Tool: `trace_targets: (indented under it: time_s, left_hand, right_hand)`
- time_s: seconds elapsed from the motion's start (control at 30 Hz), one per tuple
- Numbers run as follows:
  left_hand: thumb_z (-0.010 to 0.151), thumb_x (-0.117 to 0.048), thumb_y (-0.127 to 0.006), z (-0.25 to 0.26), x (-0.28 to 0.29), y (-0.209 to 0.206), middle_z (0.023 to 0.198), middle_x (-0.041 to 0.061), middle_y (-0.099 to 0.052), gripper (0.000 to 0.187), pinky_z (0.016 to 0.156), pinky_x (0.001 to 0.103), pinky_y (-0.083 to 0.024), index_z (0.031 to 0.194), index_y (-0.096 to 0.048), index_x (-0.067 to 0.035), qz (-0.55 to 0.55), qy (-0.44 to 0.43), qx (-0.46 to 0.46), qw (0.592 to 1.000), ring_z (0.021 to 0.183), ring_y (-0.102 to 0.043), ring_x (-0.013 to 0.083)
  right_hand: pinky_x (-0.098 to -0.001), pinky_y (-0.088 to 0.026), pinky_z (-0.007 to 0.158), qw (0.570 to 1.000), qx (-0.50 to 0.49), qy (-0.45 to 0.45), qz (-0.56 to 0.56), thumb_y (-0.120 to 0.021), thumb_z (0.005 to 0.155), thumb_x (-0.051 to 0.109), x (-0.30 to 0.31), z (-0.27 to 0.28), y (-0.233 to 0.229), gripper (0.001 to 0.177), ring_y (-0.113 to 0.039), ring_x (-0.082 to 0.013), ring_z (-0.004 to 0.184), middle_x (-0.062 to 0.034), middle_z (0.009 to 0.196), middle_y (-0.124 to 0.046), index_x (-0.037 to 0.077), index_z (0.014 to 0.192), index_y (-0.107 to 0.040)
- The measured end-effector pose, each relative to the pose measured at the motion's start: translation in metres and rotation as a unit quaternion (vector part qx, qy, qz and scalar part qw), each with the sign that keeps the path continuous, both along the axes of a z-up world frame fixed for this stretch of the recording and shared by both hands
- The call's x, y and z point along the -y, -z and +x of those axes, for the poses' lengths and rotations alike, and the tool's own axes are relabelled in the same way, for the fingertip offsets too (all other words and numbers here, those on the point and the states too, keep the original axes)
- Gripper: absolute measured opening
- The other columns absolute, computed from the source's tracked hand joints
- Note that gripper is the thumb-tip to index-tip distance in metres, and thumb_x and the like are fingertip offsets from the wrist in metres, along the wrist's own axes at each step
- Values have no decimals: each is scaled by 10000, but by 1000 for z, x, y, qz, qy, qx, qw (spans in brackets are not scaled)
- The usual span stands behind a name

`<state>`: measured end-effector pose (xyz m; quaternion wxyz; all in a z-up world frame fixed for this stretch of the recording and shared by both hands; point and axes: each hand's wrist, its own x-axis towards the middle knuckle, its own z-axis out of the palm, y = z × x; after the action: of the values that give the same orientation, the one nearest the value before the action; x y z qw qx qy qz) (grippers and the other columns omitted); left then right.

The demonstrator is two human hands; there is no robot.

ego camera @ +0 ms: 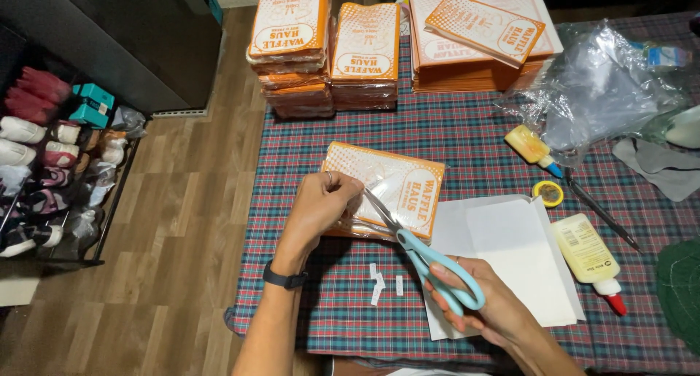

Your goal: The person labels various packaged products by hand, cutting small white labels with scissors and sticking them onto the plastic wrap of the items.

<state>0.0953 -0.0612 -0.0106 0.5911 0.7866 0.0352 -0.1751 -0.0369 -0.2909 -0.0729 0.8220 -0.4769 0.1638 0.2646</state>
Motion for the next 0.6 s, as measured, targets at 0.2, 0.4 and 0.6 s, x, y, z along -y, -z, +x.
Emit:
trace_targets:
  time_s: [0.2,0.4,0.6]
  left_hand:
    - [965,-110,-633,1,0,4,576,73,-612,364,496,285,-415,611,-604,-31,-2,4,8,1000,538,-540,136]
    - [964,-111,-646,0,-2,5,630,82,-667,330,496,286,-465,642,-623,-39,14,-2,2,1000,561,-595,148]
    - [882,-161,-689,0,-9,12,763,-12,-719,162,693,252,-510,754,-745,-79,30,-91,81,992,746,-641,87]
  right_hand:
    - [-202,-159,248,999,25,-17,-27,-667,979,200,-5,11,3,339,-453,-157,287,-187,567,-573,-105,846,-601]
    - [-217,-164,260,997,24,-23,-71,-711,969,171,-1,11,7,278,-468,-160,278,-168,560,-636,-52,828,-624]
    - [-256,-505,337,957,241,44,-157,-749,829,149,43,-11,17,285,-546,-122,519,-56,723,-572,-99,962,-709]
